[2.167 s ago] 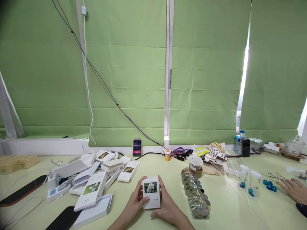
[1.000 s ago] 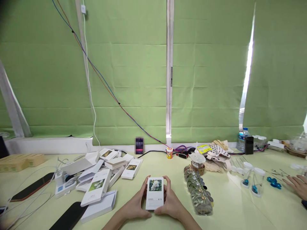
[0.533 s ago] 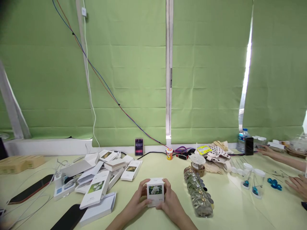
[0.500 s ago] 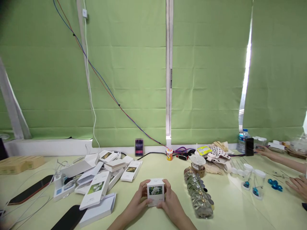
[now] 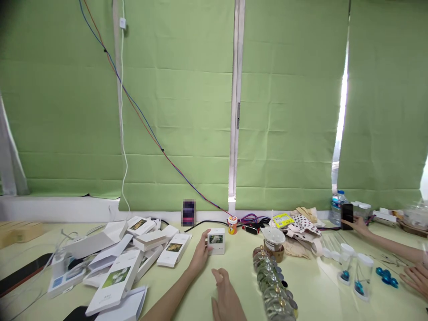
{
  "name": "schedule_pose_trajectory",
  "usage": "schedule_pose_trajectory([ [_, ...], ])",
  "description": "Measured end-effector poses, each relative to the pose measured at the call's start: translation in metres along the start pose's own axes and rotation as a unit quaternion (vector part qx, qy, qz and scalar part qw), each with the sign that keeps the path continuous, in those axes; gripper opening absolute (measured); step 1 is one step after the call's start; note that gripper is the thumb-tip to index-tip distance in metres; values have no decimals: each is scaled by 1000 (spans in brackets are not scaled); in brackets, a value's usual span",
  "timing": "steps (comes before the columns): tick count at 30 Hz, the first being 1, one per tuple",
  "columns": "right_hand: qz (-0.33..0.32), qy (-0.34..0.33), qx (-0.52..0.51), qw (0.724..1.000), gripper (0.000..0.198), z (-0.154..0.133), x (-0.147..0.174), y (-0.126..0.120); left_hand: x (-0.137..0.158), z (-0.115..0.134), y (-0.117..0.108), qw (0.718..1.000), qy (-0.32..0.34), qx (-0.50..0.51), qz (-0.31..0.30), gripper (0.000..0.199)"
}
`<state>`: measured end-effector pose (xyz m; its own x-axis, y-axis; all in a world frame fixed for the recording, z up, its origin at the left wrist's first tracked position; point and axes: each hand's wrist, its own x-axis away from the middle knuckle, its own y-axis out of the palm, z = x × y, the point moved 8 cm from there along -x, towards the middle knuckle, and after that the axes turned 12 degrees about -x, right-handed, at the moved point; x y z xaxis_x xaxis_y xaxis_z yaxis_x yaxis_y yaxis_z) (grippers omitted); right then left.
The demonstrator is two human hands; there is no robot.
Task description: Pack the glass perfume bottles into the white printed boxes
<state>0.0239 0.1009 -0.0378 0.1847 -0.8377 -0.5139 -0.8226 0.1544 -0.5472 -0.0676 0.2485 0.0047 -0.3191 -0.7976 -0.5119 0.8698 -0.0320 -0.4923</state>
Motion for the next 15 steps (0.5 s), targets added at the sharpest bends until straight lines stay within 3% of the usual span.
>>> schedule_pose_trajectory([
  [4,-81,60,46,994,84,20,-9,23,-31,-19,1,999,2,-29,31,69],
  [9,-97,102,86,986,91,32,-18,37,-55,-30,-1,995,-7,-75,57,72],
  [15,-106,85,90,987,88,22,-15,31,-35,-18,-3,979,-33,-180,88,78],
])
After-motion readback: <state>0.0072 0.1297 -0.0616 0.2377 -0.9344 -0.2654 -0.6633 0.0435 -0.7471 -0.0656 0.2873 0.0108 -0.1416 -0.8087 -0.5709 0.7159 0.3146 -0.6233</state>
